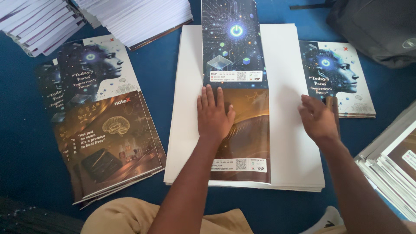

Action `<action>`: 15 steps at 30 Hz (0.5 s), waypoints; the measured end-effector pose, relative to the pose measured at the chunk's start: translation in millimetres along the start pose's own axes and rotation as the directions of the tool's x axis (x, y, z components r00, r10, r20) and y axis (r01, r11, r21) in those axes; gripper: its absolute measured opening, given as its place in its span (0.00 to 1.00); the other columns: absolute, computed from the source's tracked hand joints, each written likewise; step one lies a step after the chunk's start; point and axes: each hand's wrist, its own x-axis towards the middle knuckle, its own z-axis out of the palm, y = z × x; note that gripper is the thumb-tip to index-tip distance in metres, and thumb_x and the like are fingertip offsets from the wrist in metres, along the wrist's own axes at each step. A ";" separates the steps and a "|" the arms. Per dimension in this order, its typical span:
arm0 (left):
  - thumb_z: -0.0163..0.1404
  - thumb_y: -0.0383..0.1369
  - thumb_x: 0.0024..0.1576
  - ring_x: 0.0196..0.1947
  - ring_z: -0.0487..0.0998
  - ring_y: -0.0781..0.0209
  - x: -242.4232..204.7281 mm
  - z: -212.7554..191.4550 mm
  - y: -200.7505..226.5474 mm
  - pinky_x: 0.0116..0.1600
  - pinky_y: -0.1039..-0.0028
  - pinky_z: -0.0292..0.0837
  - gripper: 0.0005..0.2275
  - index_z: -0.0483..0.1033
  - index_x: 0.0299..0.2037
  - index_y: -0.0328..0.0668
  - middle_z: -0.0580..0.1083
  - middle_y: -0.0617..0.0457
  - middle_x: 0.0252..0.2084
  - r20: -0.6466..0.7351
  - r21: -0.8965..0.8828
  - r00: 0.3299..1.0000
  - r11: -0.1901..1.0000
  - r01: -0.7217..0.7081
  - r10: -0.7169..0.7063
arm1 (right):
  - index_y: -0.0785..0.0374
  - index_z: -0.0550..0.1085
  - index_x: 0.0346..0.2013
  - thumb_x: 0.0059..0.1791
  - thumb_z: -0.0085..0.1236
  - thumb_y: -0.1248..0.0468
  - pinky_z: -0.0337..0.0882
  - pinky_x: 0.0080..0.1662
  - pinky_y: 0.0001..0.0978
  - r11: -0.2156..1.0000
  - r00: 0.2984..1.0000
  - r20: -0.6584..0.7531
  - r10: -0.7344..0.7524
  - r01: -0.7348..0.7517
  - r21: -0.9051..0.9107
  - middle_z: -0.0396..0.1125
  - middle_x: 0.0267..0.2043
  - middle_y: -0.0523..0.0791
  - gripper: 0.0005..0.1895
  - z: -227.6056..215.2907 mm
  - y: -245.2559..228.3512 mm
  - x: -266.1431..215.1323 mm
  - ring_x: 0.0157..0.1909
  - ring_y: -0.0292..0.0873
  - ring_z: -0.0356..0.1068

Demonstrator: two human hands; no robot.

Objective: The person inserts a printed cover sheet into a stack of white pages, aligns the edges, and uses a wooden block to press and smooth the spine. The person repeats this process for multiple book units, handling each one individually.

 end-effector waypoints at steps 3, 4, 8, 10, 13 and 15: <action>0.44 0.46 0.59 0.77 0.48 0.38 -0.7 -0.7 -0.6 0.77 0.52 0.40 0.31 0.59 0.71 0.35 0.53 0.30 0.74 0.010 0.015 1.000 1.000 -0.006 0.006 | 0.62 0.76 0.58 0.54 0.55 0.61 0.72 0.57 0.38 1.000 0.999 -0.041 0.007 -0.008 -0.019 0.74 0.53 0.53 0.19 -4.6 -2.9 -0.3 0.55 0.49 0.75; 0.44 0.46 0.59 0.76 0.49 0.38 -0.4 -0.9 -0.9 0.76 0.52 0.40 0.31 0.59 0.71 0.35 0.54 0.30 0.74 0.002 0.013 1.000 1.000 -0.013 0.013 | 0.60 0.77 0.57 0.54 0.55 0.60 0.72 0.57 0.38 0.998 0.997 -0.054 0.050 -0.052 -0.030 0.75 0.53 0.52 0.18 -5.9 -2.5 -0.1 0.55 0.49 0.75; 0.44 0.45 0.60 0.76 0.50 0.37 -3.1 -0.9 -1.3 0.76 0.52 0.42 0.31 0.60 0.70 0.33 0.55 0.29 0.73 -0.033 0.008 0.999 0.999 -0.031 0.031 | 0.57 0.80 0.55 0.53 0.55 0.61 0.72 0.58 0.40 0.988 0.983 -0.145 0.116 -0.130 -0.088 0.75 0.52 0.52 0.16 -13.9 15.1 -1.7 0.54 0.50 0.75; 0.44 0.45 0.60 0.76 0.51 0.37 -2.6 -1.4 -1.1 0.76 0.52 0.43 0.31 0.61 0.70 0.33 0.56 0.29 0.73 -0.046 0.006 0.998 0.999 -0.034 0.034 | 0.57 0.80 0.55 0.52 0.56 0.62 0.71 0.59 0.42 0.979 0.972 -0.199 0.122 -0.151 -0.138 0.75 0.51 0.54 0.17 -19.8 32.7 -0.2 0.54 0.53 0.75; 0.45 0.45 0.59 0.75 0.52 0.37 -2.0 -2.1 -1.1 0.76 0.51 0.44 0.31 0.62 0.70 0.33 0.56 0.29 0.73 -0.054 0.002 0.998 0.999 -0.034 0.034 | 0.61 0.80 0.55 0.50 0.57 0.63 0.70 0.60 0.47 0.950 0.959 -0.254 0.128 -0.192 -0.246 0.74 0.50 0.58 0.19 -26.0 63.7 2.9 0.53 0.59 0.74; 0.45 0.45 0.60 0.75 0.52 0.37 -2.6 -2.6 -0.7 0.76 0.51 0.44 0.30 0.62 0.70 0.33 0.56 0.29 0.73 -0.059 0.001 0.998 0.999 -0.034 0.034 | 0.65 0.80 0.56 0.49 0.58 0.63 0.71 0.59 0.51 0.926 0.959 -0.273 0.073 -0.166 -0.338 0.72 0.50 0.63 0.21 -26.5 84.0 2.5 0.53 0.64 0.73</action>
